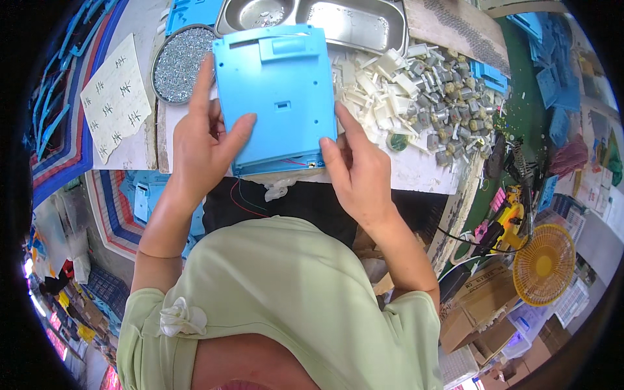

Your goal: Assembling electronic components into a blue plastic casing, involving soldering and manual part placement.

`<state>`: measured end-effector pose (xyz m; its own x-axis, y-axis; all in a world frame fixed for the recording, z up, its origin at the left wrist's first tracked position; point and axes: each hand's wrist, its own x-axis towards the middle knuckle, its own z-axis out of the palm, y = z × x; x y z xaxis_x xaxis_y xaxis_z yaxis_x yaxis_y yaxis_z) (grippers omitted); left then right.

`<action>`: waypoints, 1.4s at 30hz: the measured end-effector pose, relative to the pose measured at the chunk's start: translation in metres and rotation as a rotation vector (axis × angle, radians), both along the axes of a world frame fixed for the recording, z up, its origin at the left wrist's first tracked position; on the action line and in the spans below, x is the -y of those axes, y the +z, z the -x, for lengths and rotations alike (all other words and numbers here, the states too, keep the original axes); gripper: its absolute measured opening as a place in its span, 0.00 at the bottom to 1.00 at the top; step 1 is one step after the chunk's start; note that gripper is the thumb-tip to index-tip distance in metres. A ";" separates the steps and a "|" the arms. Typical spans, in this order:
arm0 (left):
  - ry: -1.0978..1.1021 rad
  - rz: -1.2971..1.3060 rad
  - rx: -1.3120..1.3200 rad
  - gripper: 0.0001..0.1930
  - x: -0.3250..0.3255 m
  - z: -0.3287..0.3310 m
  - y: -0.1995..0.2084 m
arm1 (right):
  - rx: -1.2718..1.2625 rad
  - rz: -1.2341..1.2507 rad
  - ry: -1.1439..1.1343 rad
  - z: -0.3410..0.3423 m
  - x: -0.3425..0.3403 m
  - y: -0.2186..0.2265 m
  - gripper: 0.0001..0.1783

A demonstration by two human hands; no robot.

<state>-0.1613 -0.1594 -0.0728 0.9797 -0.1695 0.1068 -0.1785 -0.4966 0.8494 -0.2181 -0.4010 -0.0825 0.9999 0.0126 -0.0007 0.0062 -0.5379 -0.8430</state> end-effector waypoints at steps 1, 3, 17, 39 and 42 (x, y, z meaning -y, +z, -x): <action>-0.037 -0.108 0.034 0.45 -0.001 0.002 0.001 | 0.016 0.011 -0.015 0.004 0.000 -0.002 0.28; -0.076 -0.218 0.068 0.45 -0.002 0.004 -0.001 | -0.030 0.017 -0.004 0.007 0.000 -0.004 0.28; -0.106 -0.141 0.025 0.44 -0.009 0.000 -0.011 | -0.018 -0.214 -0.060 0.014 -0.004 -0.008 0.29; 0.057 -0.053 -0.161 0.31 -0.022 0.049 -0.036 | 0.052 0.507 0.281 -0.005 0.005 0.002 0.33; 0.008 0.010 -0.214 0.28 -0.032 0.039 -0.031 | 0.022 0.550 0.304 -0.011 0.006 0.012 0.33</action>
